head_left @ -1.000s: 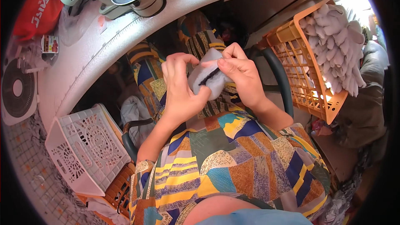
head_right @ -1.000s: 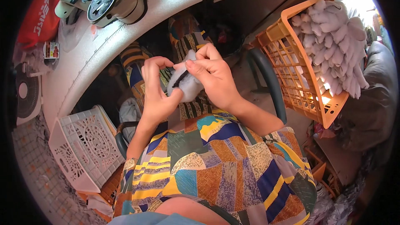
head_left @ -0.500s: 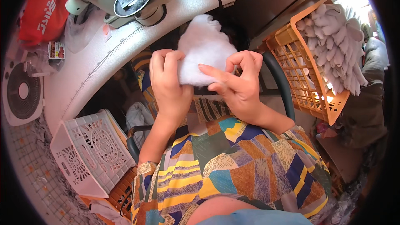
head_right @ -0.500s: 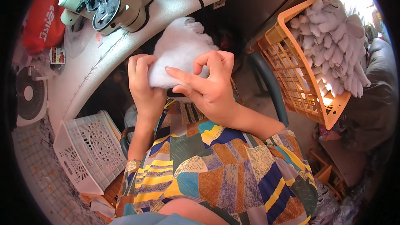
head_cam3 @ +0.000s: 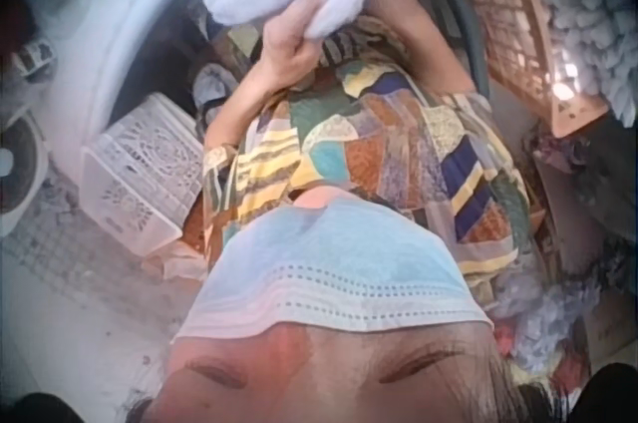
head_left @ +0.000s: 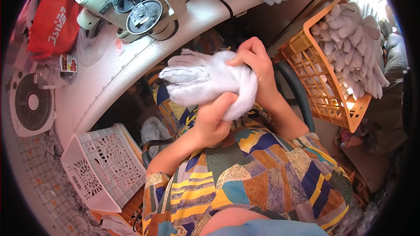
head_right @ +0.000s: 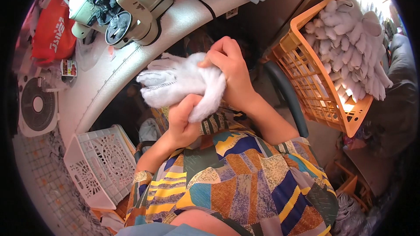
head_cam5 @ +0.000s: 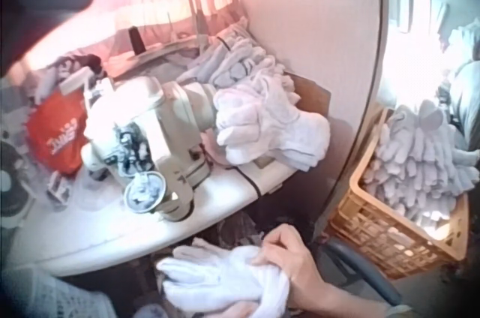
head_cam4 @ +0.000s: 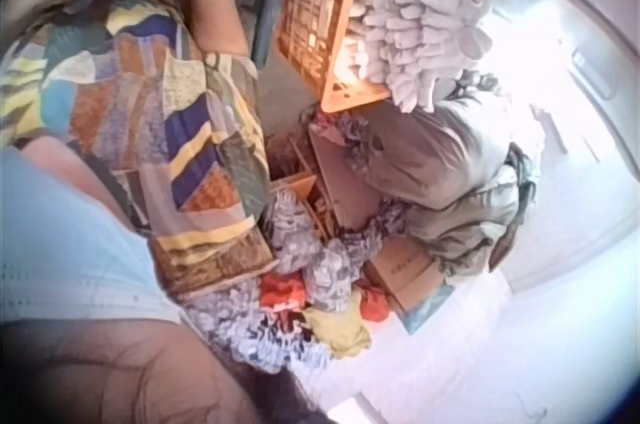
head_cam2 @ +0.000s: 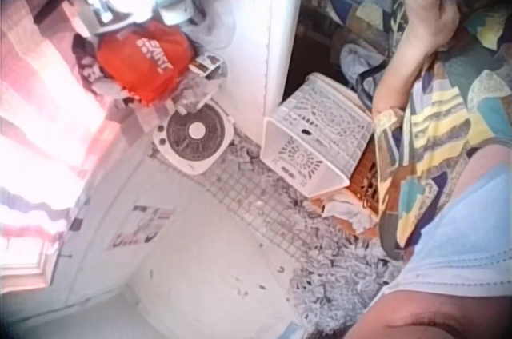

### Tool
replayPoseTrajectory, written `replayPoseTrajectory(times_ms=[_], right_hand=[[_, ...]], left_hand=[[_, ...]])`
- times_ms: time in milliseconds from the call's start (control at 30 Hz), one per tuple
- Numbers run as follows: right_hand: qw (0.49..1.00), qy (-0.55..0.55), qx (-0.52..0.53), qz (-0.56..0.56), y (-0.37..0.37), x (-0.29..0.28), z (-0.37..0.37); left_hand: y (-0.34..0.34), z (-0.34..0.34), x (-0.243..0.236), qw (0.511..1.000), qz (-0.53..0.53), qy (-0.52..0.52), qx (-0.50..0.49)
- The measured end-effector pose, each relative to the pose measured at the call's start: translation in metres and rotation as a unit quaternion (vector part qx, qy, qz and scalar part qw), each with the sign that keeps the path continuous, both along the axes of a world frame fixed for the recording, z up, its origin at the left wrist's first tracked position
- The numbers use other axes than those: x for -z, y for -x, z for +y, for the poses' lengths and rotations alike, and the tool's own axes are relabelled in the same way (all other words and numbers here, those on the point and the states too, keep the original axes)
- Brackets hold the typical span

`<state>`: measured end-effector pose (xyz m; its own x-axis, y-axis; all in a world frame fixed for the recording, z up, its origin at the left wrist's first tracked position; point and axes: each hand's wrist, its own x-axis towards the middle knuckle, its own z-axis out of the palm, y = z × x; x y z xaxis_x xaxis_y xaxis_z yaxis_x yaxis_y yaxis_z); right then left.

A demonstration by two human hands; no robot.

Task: Sew and turn fabric gloves using a circular overlock machine.

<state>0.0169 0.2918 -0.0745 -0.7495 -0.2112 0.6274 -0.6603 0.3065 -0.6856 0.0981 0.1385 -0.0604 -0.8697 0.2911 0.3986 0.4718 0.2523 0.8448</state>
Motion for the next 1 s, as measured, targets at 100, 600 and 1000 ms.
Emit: replayPoseTrajectory(times_ms=[100, 600, 1000], right_hand=[[0.996, 0.037, -0.066, 0.041, -0.004, -0.015, 0.002], [0.978, 0.023, -0.143, 0.148, -0.024, 0.002, -0.034], [0.978, -0.024, 0.194, 0.067, 0.012, 0.002, -0.031]], left_hand=[[-0.003, 0.002, 0.005, 0.991, 0.069, 0.084, -0.077], [0.014, -0.037, 0.001, 0.907, 0.184, 0.211, -0.315], [0.02, -0.01, 0.012, 0.929, 0.224, 0.168, -0.243]])
